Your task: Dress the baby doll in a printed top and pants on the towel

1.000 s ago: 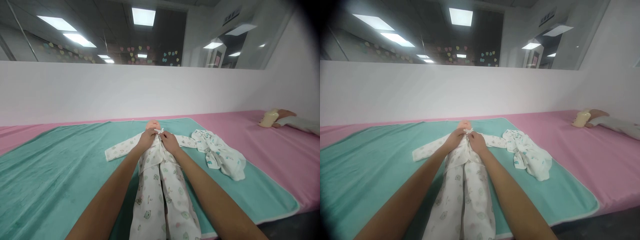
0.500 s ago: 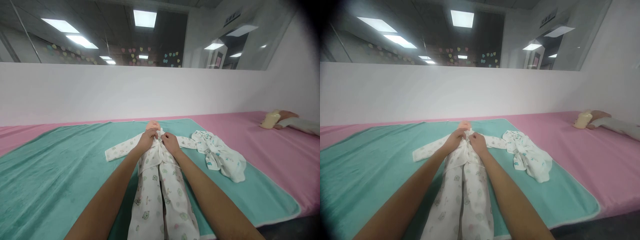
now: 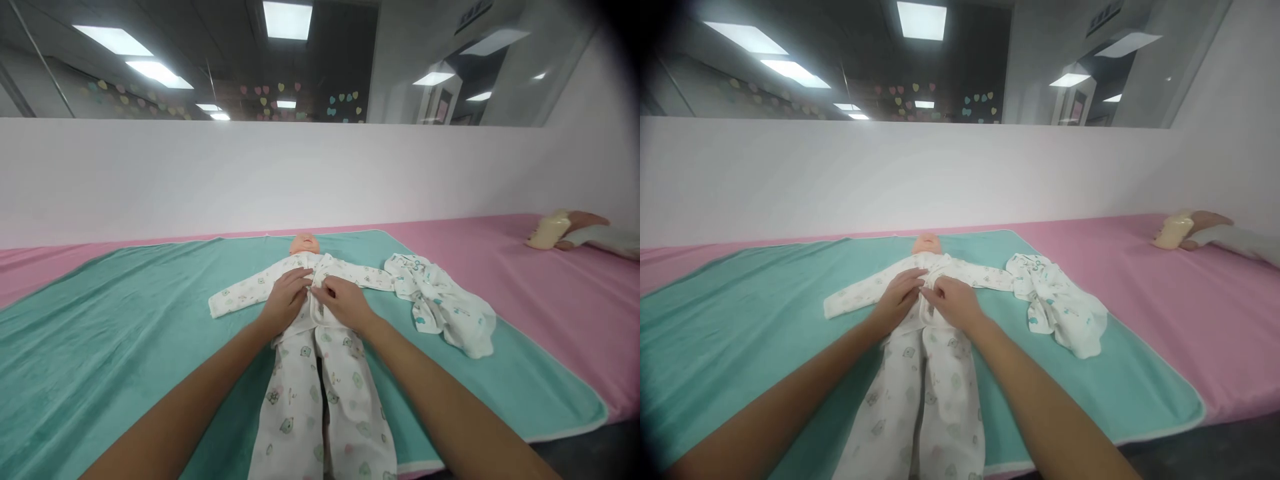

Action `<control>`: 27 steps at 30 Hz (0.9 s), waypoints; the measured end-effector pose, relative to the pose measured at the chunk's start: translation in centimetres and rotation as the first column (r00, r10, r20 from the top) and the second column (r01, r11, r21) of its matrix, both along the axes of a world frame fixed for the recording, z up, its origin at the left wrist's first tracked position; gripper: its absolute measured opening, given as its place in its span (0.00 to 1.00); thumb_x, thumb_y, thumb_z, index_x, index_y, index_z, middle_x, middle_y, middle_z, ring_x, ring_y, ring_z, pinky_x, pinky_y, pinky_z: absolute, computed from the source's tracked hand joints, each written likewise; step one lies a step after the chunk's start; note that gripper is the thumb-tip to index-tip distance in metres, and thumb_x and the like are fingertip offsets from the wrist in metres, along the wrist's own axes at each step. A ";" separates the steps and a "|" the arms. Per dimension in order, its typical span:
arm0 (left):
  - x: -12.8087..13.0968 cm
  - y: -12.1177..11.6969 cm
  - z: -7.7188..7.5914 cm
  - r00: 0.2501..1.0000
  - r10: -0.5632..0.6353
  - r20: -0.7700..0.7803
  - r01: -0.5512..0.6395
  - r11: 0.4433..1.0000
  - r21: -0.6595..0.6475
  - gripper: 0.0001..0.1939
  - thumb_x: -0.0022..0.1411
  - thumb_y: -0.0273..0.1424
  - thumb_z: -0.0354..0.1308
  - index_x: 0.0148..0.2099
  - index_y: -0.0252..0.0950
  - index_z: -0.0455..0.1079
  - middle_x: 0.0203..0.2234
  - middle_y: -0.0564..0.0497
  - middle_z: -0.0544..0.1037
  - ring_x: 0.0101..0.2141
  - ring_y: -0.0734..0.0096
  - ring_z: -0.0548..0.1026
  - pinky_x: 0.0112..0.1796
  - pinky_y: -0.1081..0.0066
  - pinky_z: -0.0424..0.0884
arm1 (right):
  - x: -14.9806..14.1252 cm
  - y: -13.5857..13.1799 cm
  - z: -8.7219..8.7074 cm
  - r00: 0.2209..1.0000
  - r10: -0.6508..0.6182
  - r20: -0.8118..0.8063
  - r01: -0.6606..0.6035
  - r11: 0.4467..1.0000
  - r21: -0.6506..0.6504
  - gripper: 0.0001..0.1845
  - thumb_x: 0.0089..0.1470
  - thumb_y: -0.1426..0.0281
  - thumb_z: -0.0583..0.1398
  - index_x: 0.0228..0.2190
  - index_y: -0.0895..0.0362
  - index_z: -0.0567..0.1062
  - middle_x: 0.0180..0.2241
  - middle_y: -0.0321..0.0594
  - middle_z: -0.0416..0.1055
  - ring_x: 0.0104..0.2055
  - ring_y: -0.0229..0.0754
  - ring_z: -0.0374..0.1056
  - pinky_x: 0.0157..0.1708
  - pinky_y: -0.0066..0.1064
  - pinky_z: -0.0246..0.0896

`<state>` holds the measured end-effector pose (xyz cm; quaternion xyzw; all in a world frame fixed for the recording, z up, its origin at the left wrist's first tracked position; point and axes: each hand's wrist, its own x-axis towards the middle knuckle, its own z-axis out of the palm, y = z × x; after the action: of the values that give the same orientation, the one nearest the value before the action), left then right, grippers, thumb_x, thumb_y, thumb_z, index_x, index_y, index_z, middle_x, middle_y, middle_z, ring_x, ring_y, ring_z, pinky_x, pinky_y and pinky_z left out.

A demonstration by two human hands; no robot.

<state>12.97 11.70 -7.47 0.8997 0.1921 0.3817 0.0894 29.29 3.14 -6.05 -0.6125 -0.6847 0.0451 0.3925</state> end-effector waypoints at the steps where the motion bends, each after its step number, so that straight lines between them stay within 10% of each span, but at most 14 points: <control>1: -0.3 -0.2 -0.2 1.000 0.000 0.002 0.000 0.999 -0.043 0.13 0.64 0.27 0.44 0.46 0.40 0.68 0.55 0.52 0.66 0.57 0.67 0.59 0.57 0.63 0.56 | -0.1 -0.2 0.4 0.998 0.028 0.051 -0.027 0.999 -0.022 0.21 0.55 0.54 0.52 0.19 0.56 0.58 0.21 0.31 0.60 0.25 0.35 0.54 0.27 0.28 0.44; 14: -0.6 -0.7 -0.2 0.999 0.016 -0.035 -0.020 0.992 -0.128 0.18 0.66 0.30 0.43 0.53 0.43 0.67 0.58 0.53 0.62 0.58 0.65 0.57 0.58 0.60 0.54 | -1.7 -0.3 0.2 0.965 -0.150 0.216 0.157 0.987 -0.019 0.14 0.52 0.66 0.53 0.19 0.56 0.57 0.22 0.33 0.61 0.25 0.35 0.53 0.25 0.29 0.40; 27: -0.7 -0.5 -0.3 0.997 0.011 -0.073 -0.017 0.997 -0.074 0.19 0.68 0.31 0.42 0.57 0.44 0.64 0.59 0.53 0.60 0.59 0.64 0.54 0.59 0.60 0.52 | -1.0 -0.7 0.5 0.996 0.021 0.092 -0.018 0.999 -0.029 0.15 0.50 0.69 0.53 0.17 0.57 0.54 0.17 0.30 0.56 0.22 0.33 0.51 0.24 0.28 0.40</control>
<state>12.24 11.17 -7.75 0.9077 0.2157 0.3417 0.1133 28.29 2.44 -5.57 -0.6125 -0.7074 0.0301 0.3515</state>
